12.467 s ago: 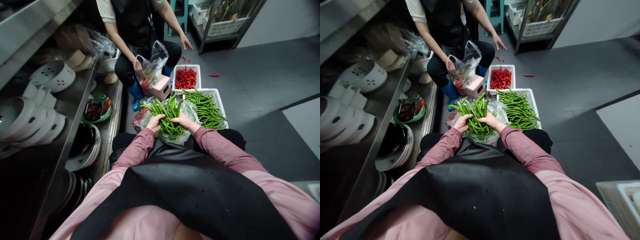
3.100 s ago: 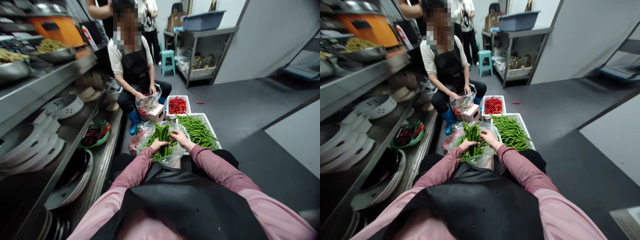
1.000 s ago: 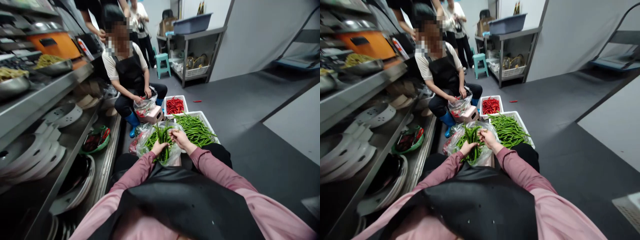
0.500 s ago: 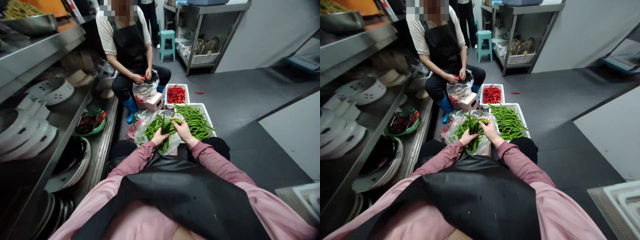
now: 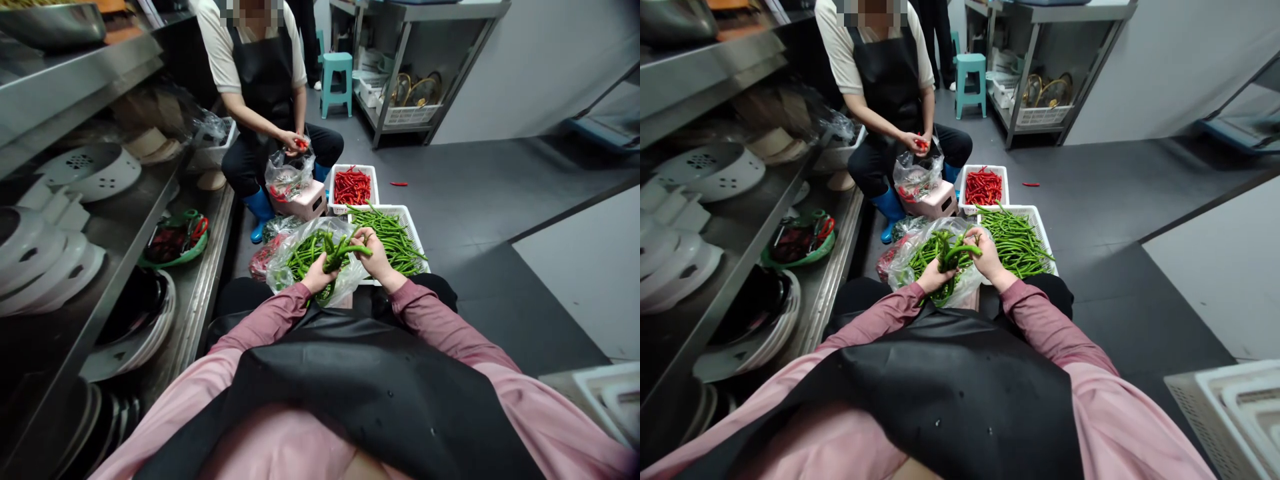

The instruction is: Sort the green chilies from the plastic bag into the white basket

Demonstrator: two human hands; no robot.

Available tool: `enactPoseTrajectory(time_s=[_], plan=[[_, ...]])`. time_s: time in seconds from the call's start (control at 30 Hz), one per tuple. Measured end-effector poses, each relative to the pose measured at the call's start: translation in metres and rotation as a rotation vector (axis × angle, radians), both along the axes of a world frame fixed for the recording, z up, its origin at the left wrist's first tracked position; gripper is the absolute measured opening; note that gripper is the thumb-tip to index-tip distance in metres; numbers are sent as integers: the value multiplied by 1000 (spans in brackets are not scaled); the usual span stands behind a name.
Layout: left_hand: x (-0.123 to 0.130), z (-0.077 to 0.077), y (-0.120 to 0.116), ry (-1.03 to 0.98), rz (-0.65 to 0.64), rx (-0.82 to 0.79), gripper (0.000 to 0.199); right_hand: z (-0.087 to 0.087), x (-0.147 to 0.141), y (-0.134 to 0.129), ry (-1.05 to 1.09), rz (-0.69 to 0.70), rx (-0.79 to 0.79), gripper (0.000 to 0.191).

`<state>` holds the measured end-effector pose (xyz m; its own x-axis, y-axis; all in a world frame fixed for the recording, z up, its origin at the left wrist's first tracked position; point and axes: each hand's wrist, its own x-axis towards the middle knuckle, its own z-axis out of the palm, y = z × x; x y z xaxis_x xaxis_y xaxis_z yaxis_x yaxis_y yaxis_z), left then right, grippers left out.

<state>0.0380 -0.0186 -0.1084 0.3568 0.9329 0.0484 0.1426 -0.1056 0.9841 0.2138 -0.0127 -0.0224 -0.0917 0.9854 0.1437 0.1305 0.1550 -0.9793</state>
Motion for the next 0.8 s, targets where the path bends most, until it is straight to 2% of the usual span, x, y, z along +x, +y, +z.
enactPoseTrajectory(time_s=[0.07,0.13,0.2,0.27,0.4,0.5,0.57,0.63,0.67,0.73,0.8], plan=[[-1,-3,-1,38,13,42,39,1,0,-4,0,-29,29,23],[-3,-4,-2,81,24,67,41,4,0,-9,-23,25,36,25],[-5,-3,-4,129,29,76,43,7,0,-15,-84,85,62,26],[-5,-2,-5,166,25,84,44,8,1,-19,-199,83,142,24],[-4,1,-7,169,14,98,43,1,12,-15,-571,17,430,26],[-4,2,-8,174,27,96,42,-6,27,-2,-687,-168,536,26],[-4,1,-8,178,29,99,42,-6,34,6,-595,-346,477,25],[-4,-1,-8,163,29,98,42,-5,35,9,-376,-396,311,26],[-3,-2,-7,150,31,94,43,-3,33,8,-244,-343,201,27],[-2,-2,-5,125,29,88,44,-1,27,2,-19,-150,-1,30],[1,-2,-4,103,8,89,45,0,20,-7,77,18,-95,33]])
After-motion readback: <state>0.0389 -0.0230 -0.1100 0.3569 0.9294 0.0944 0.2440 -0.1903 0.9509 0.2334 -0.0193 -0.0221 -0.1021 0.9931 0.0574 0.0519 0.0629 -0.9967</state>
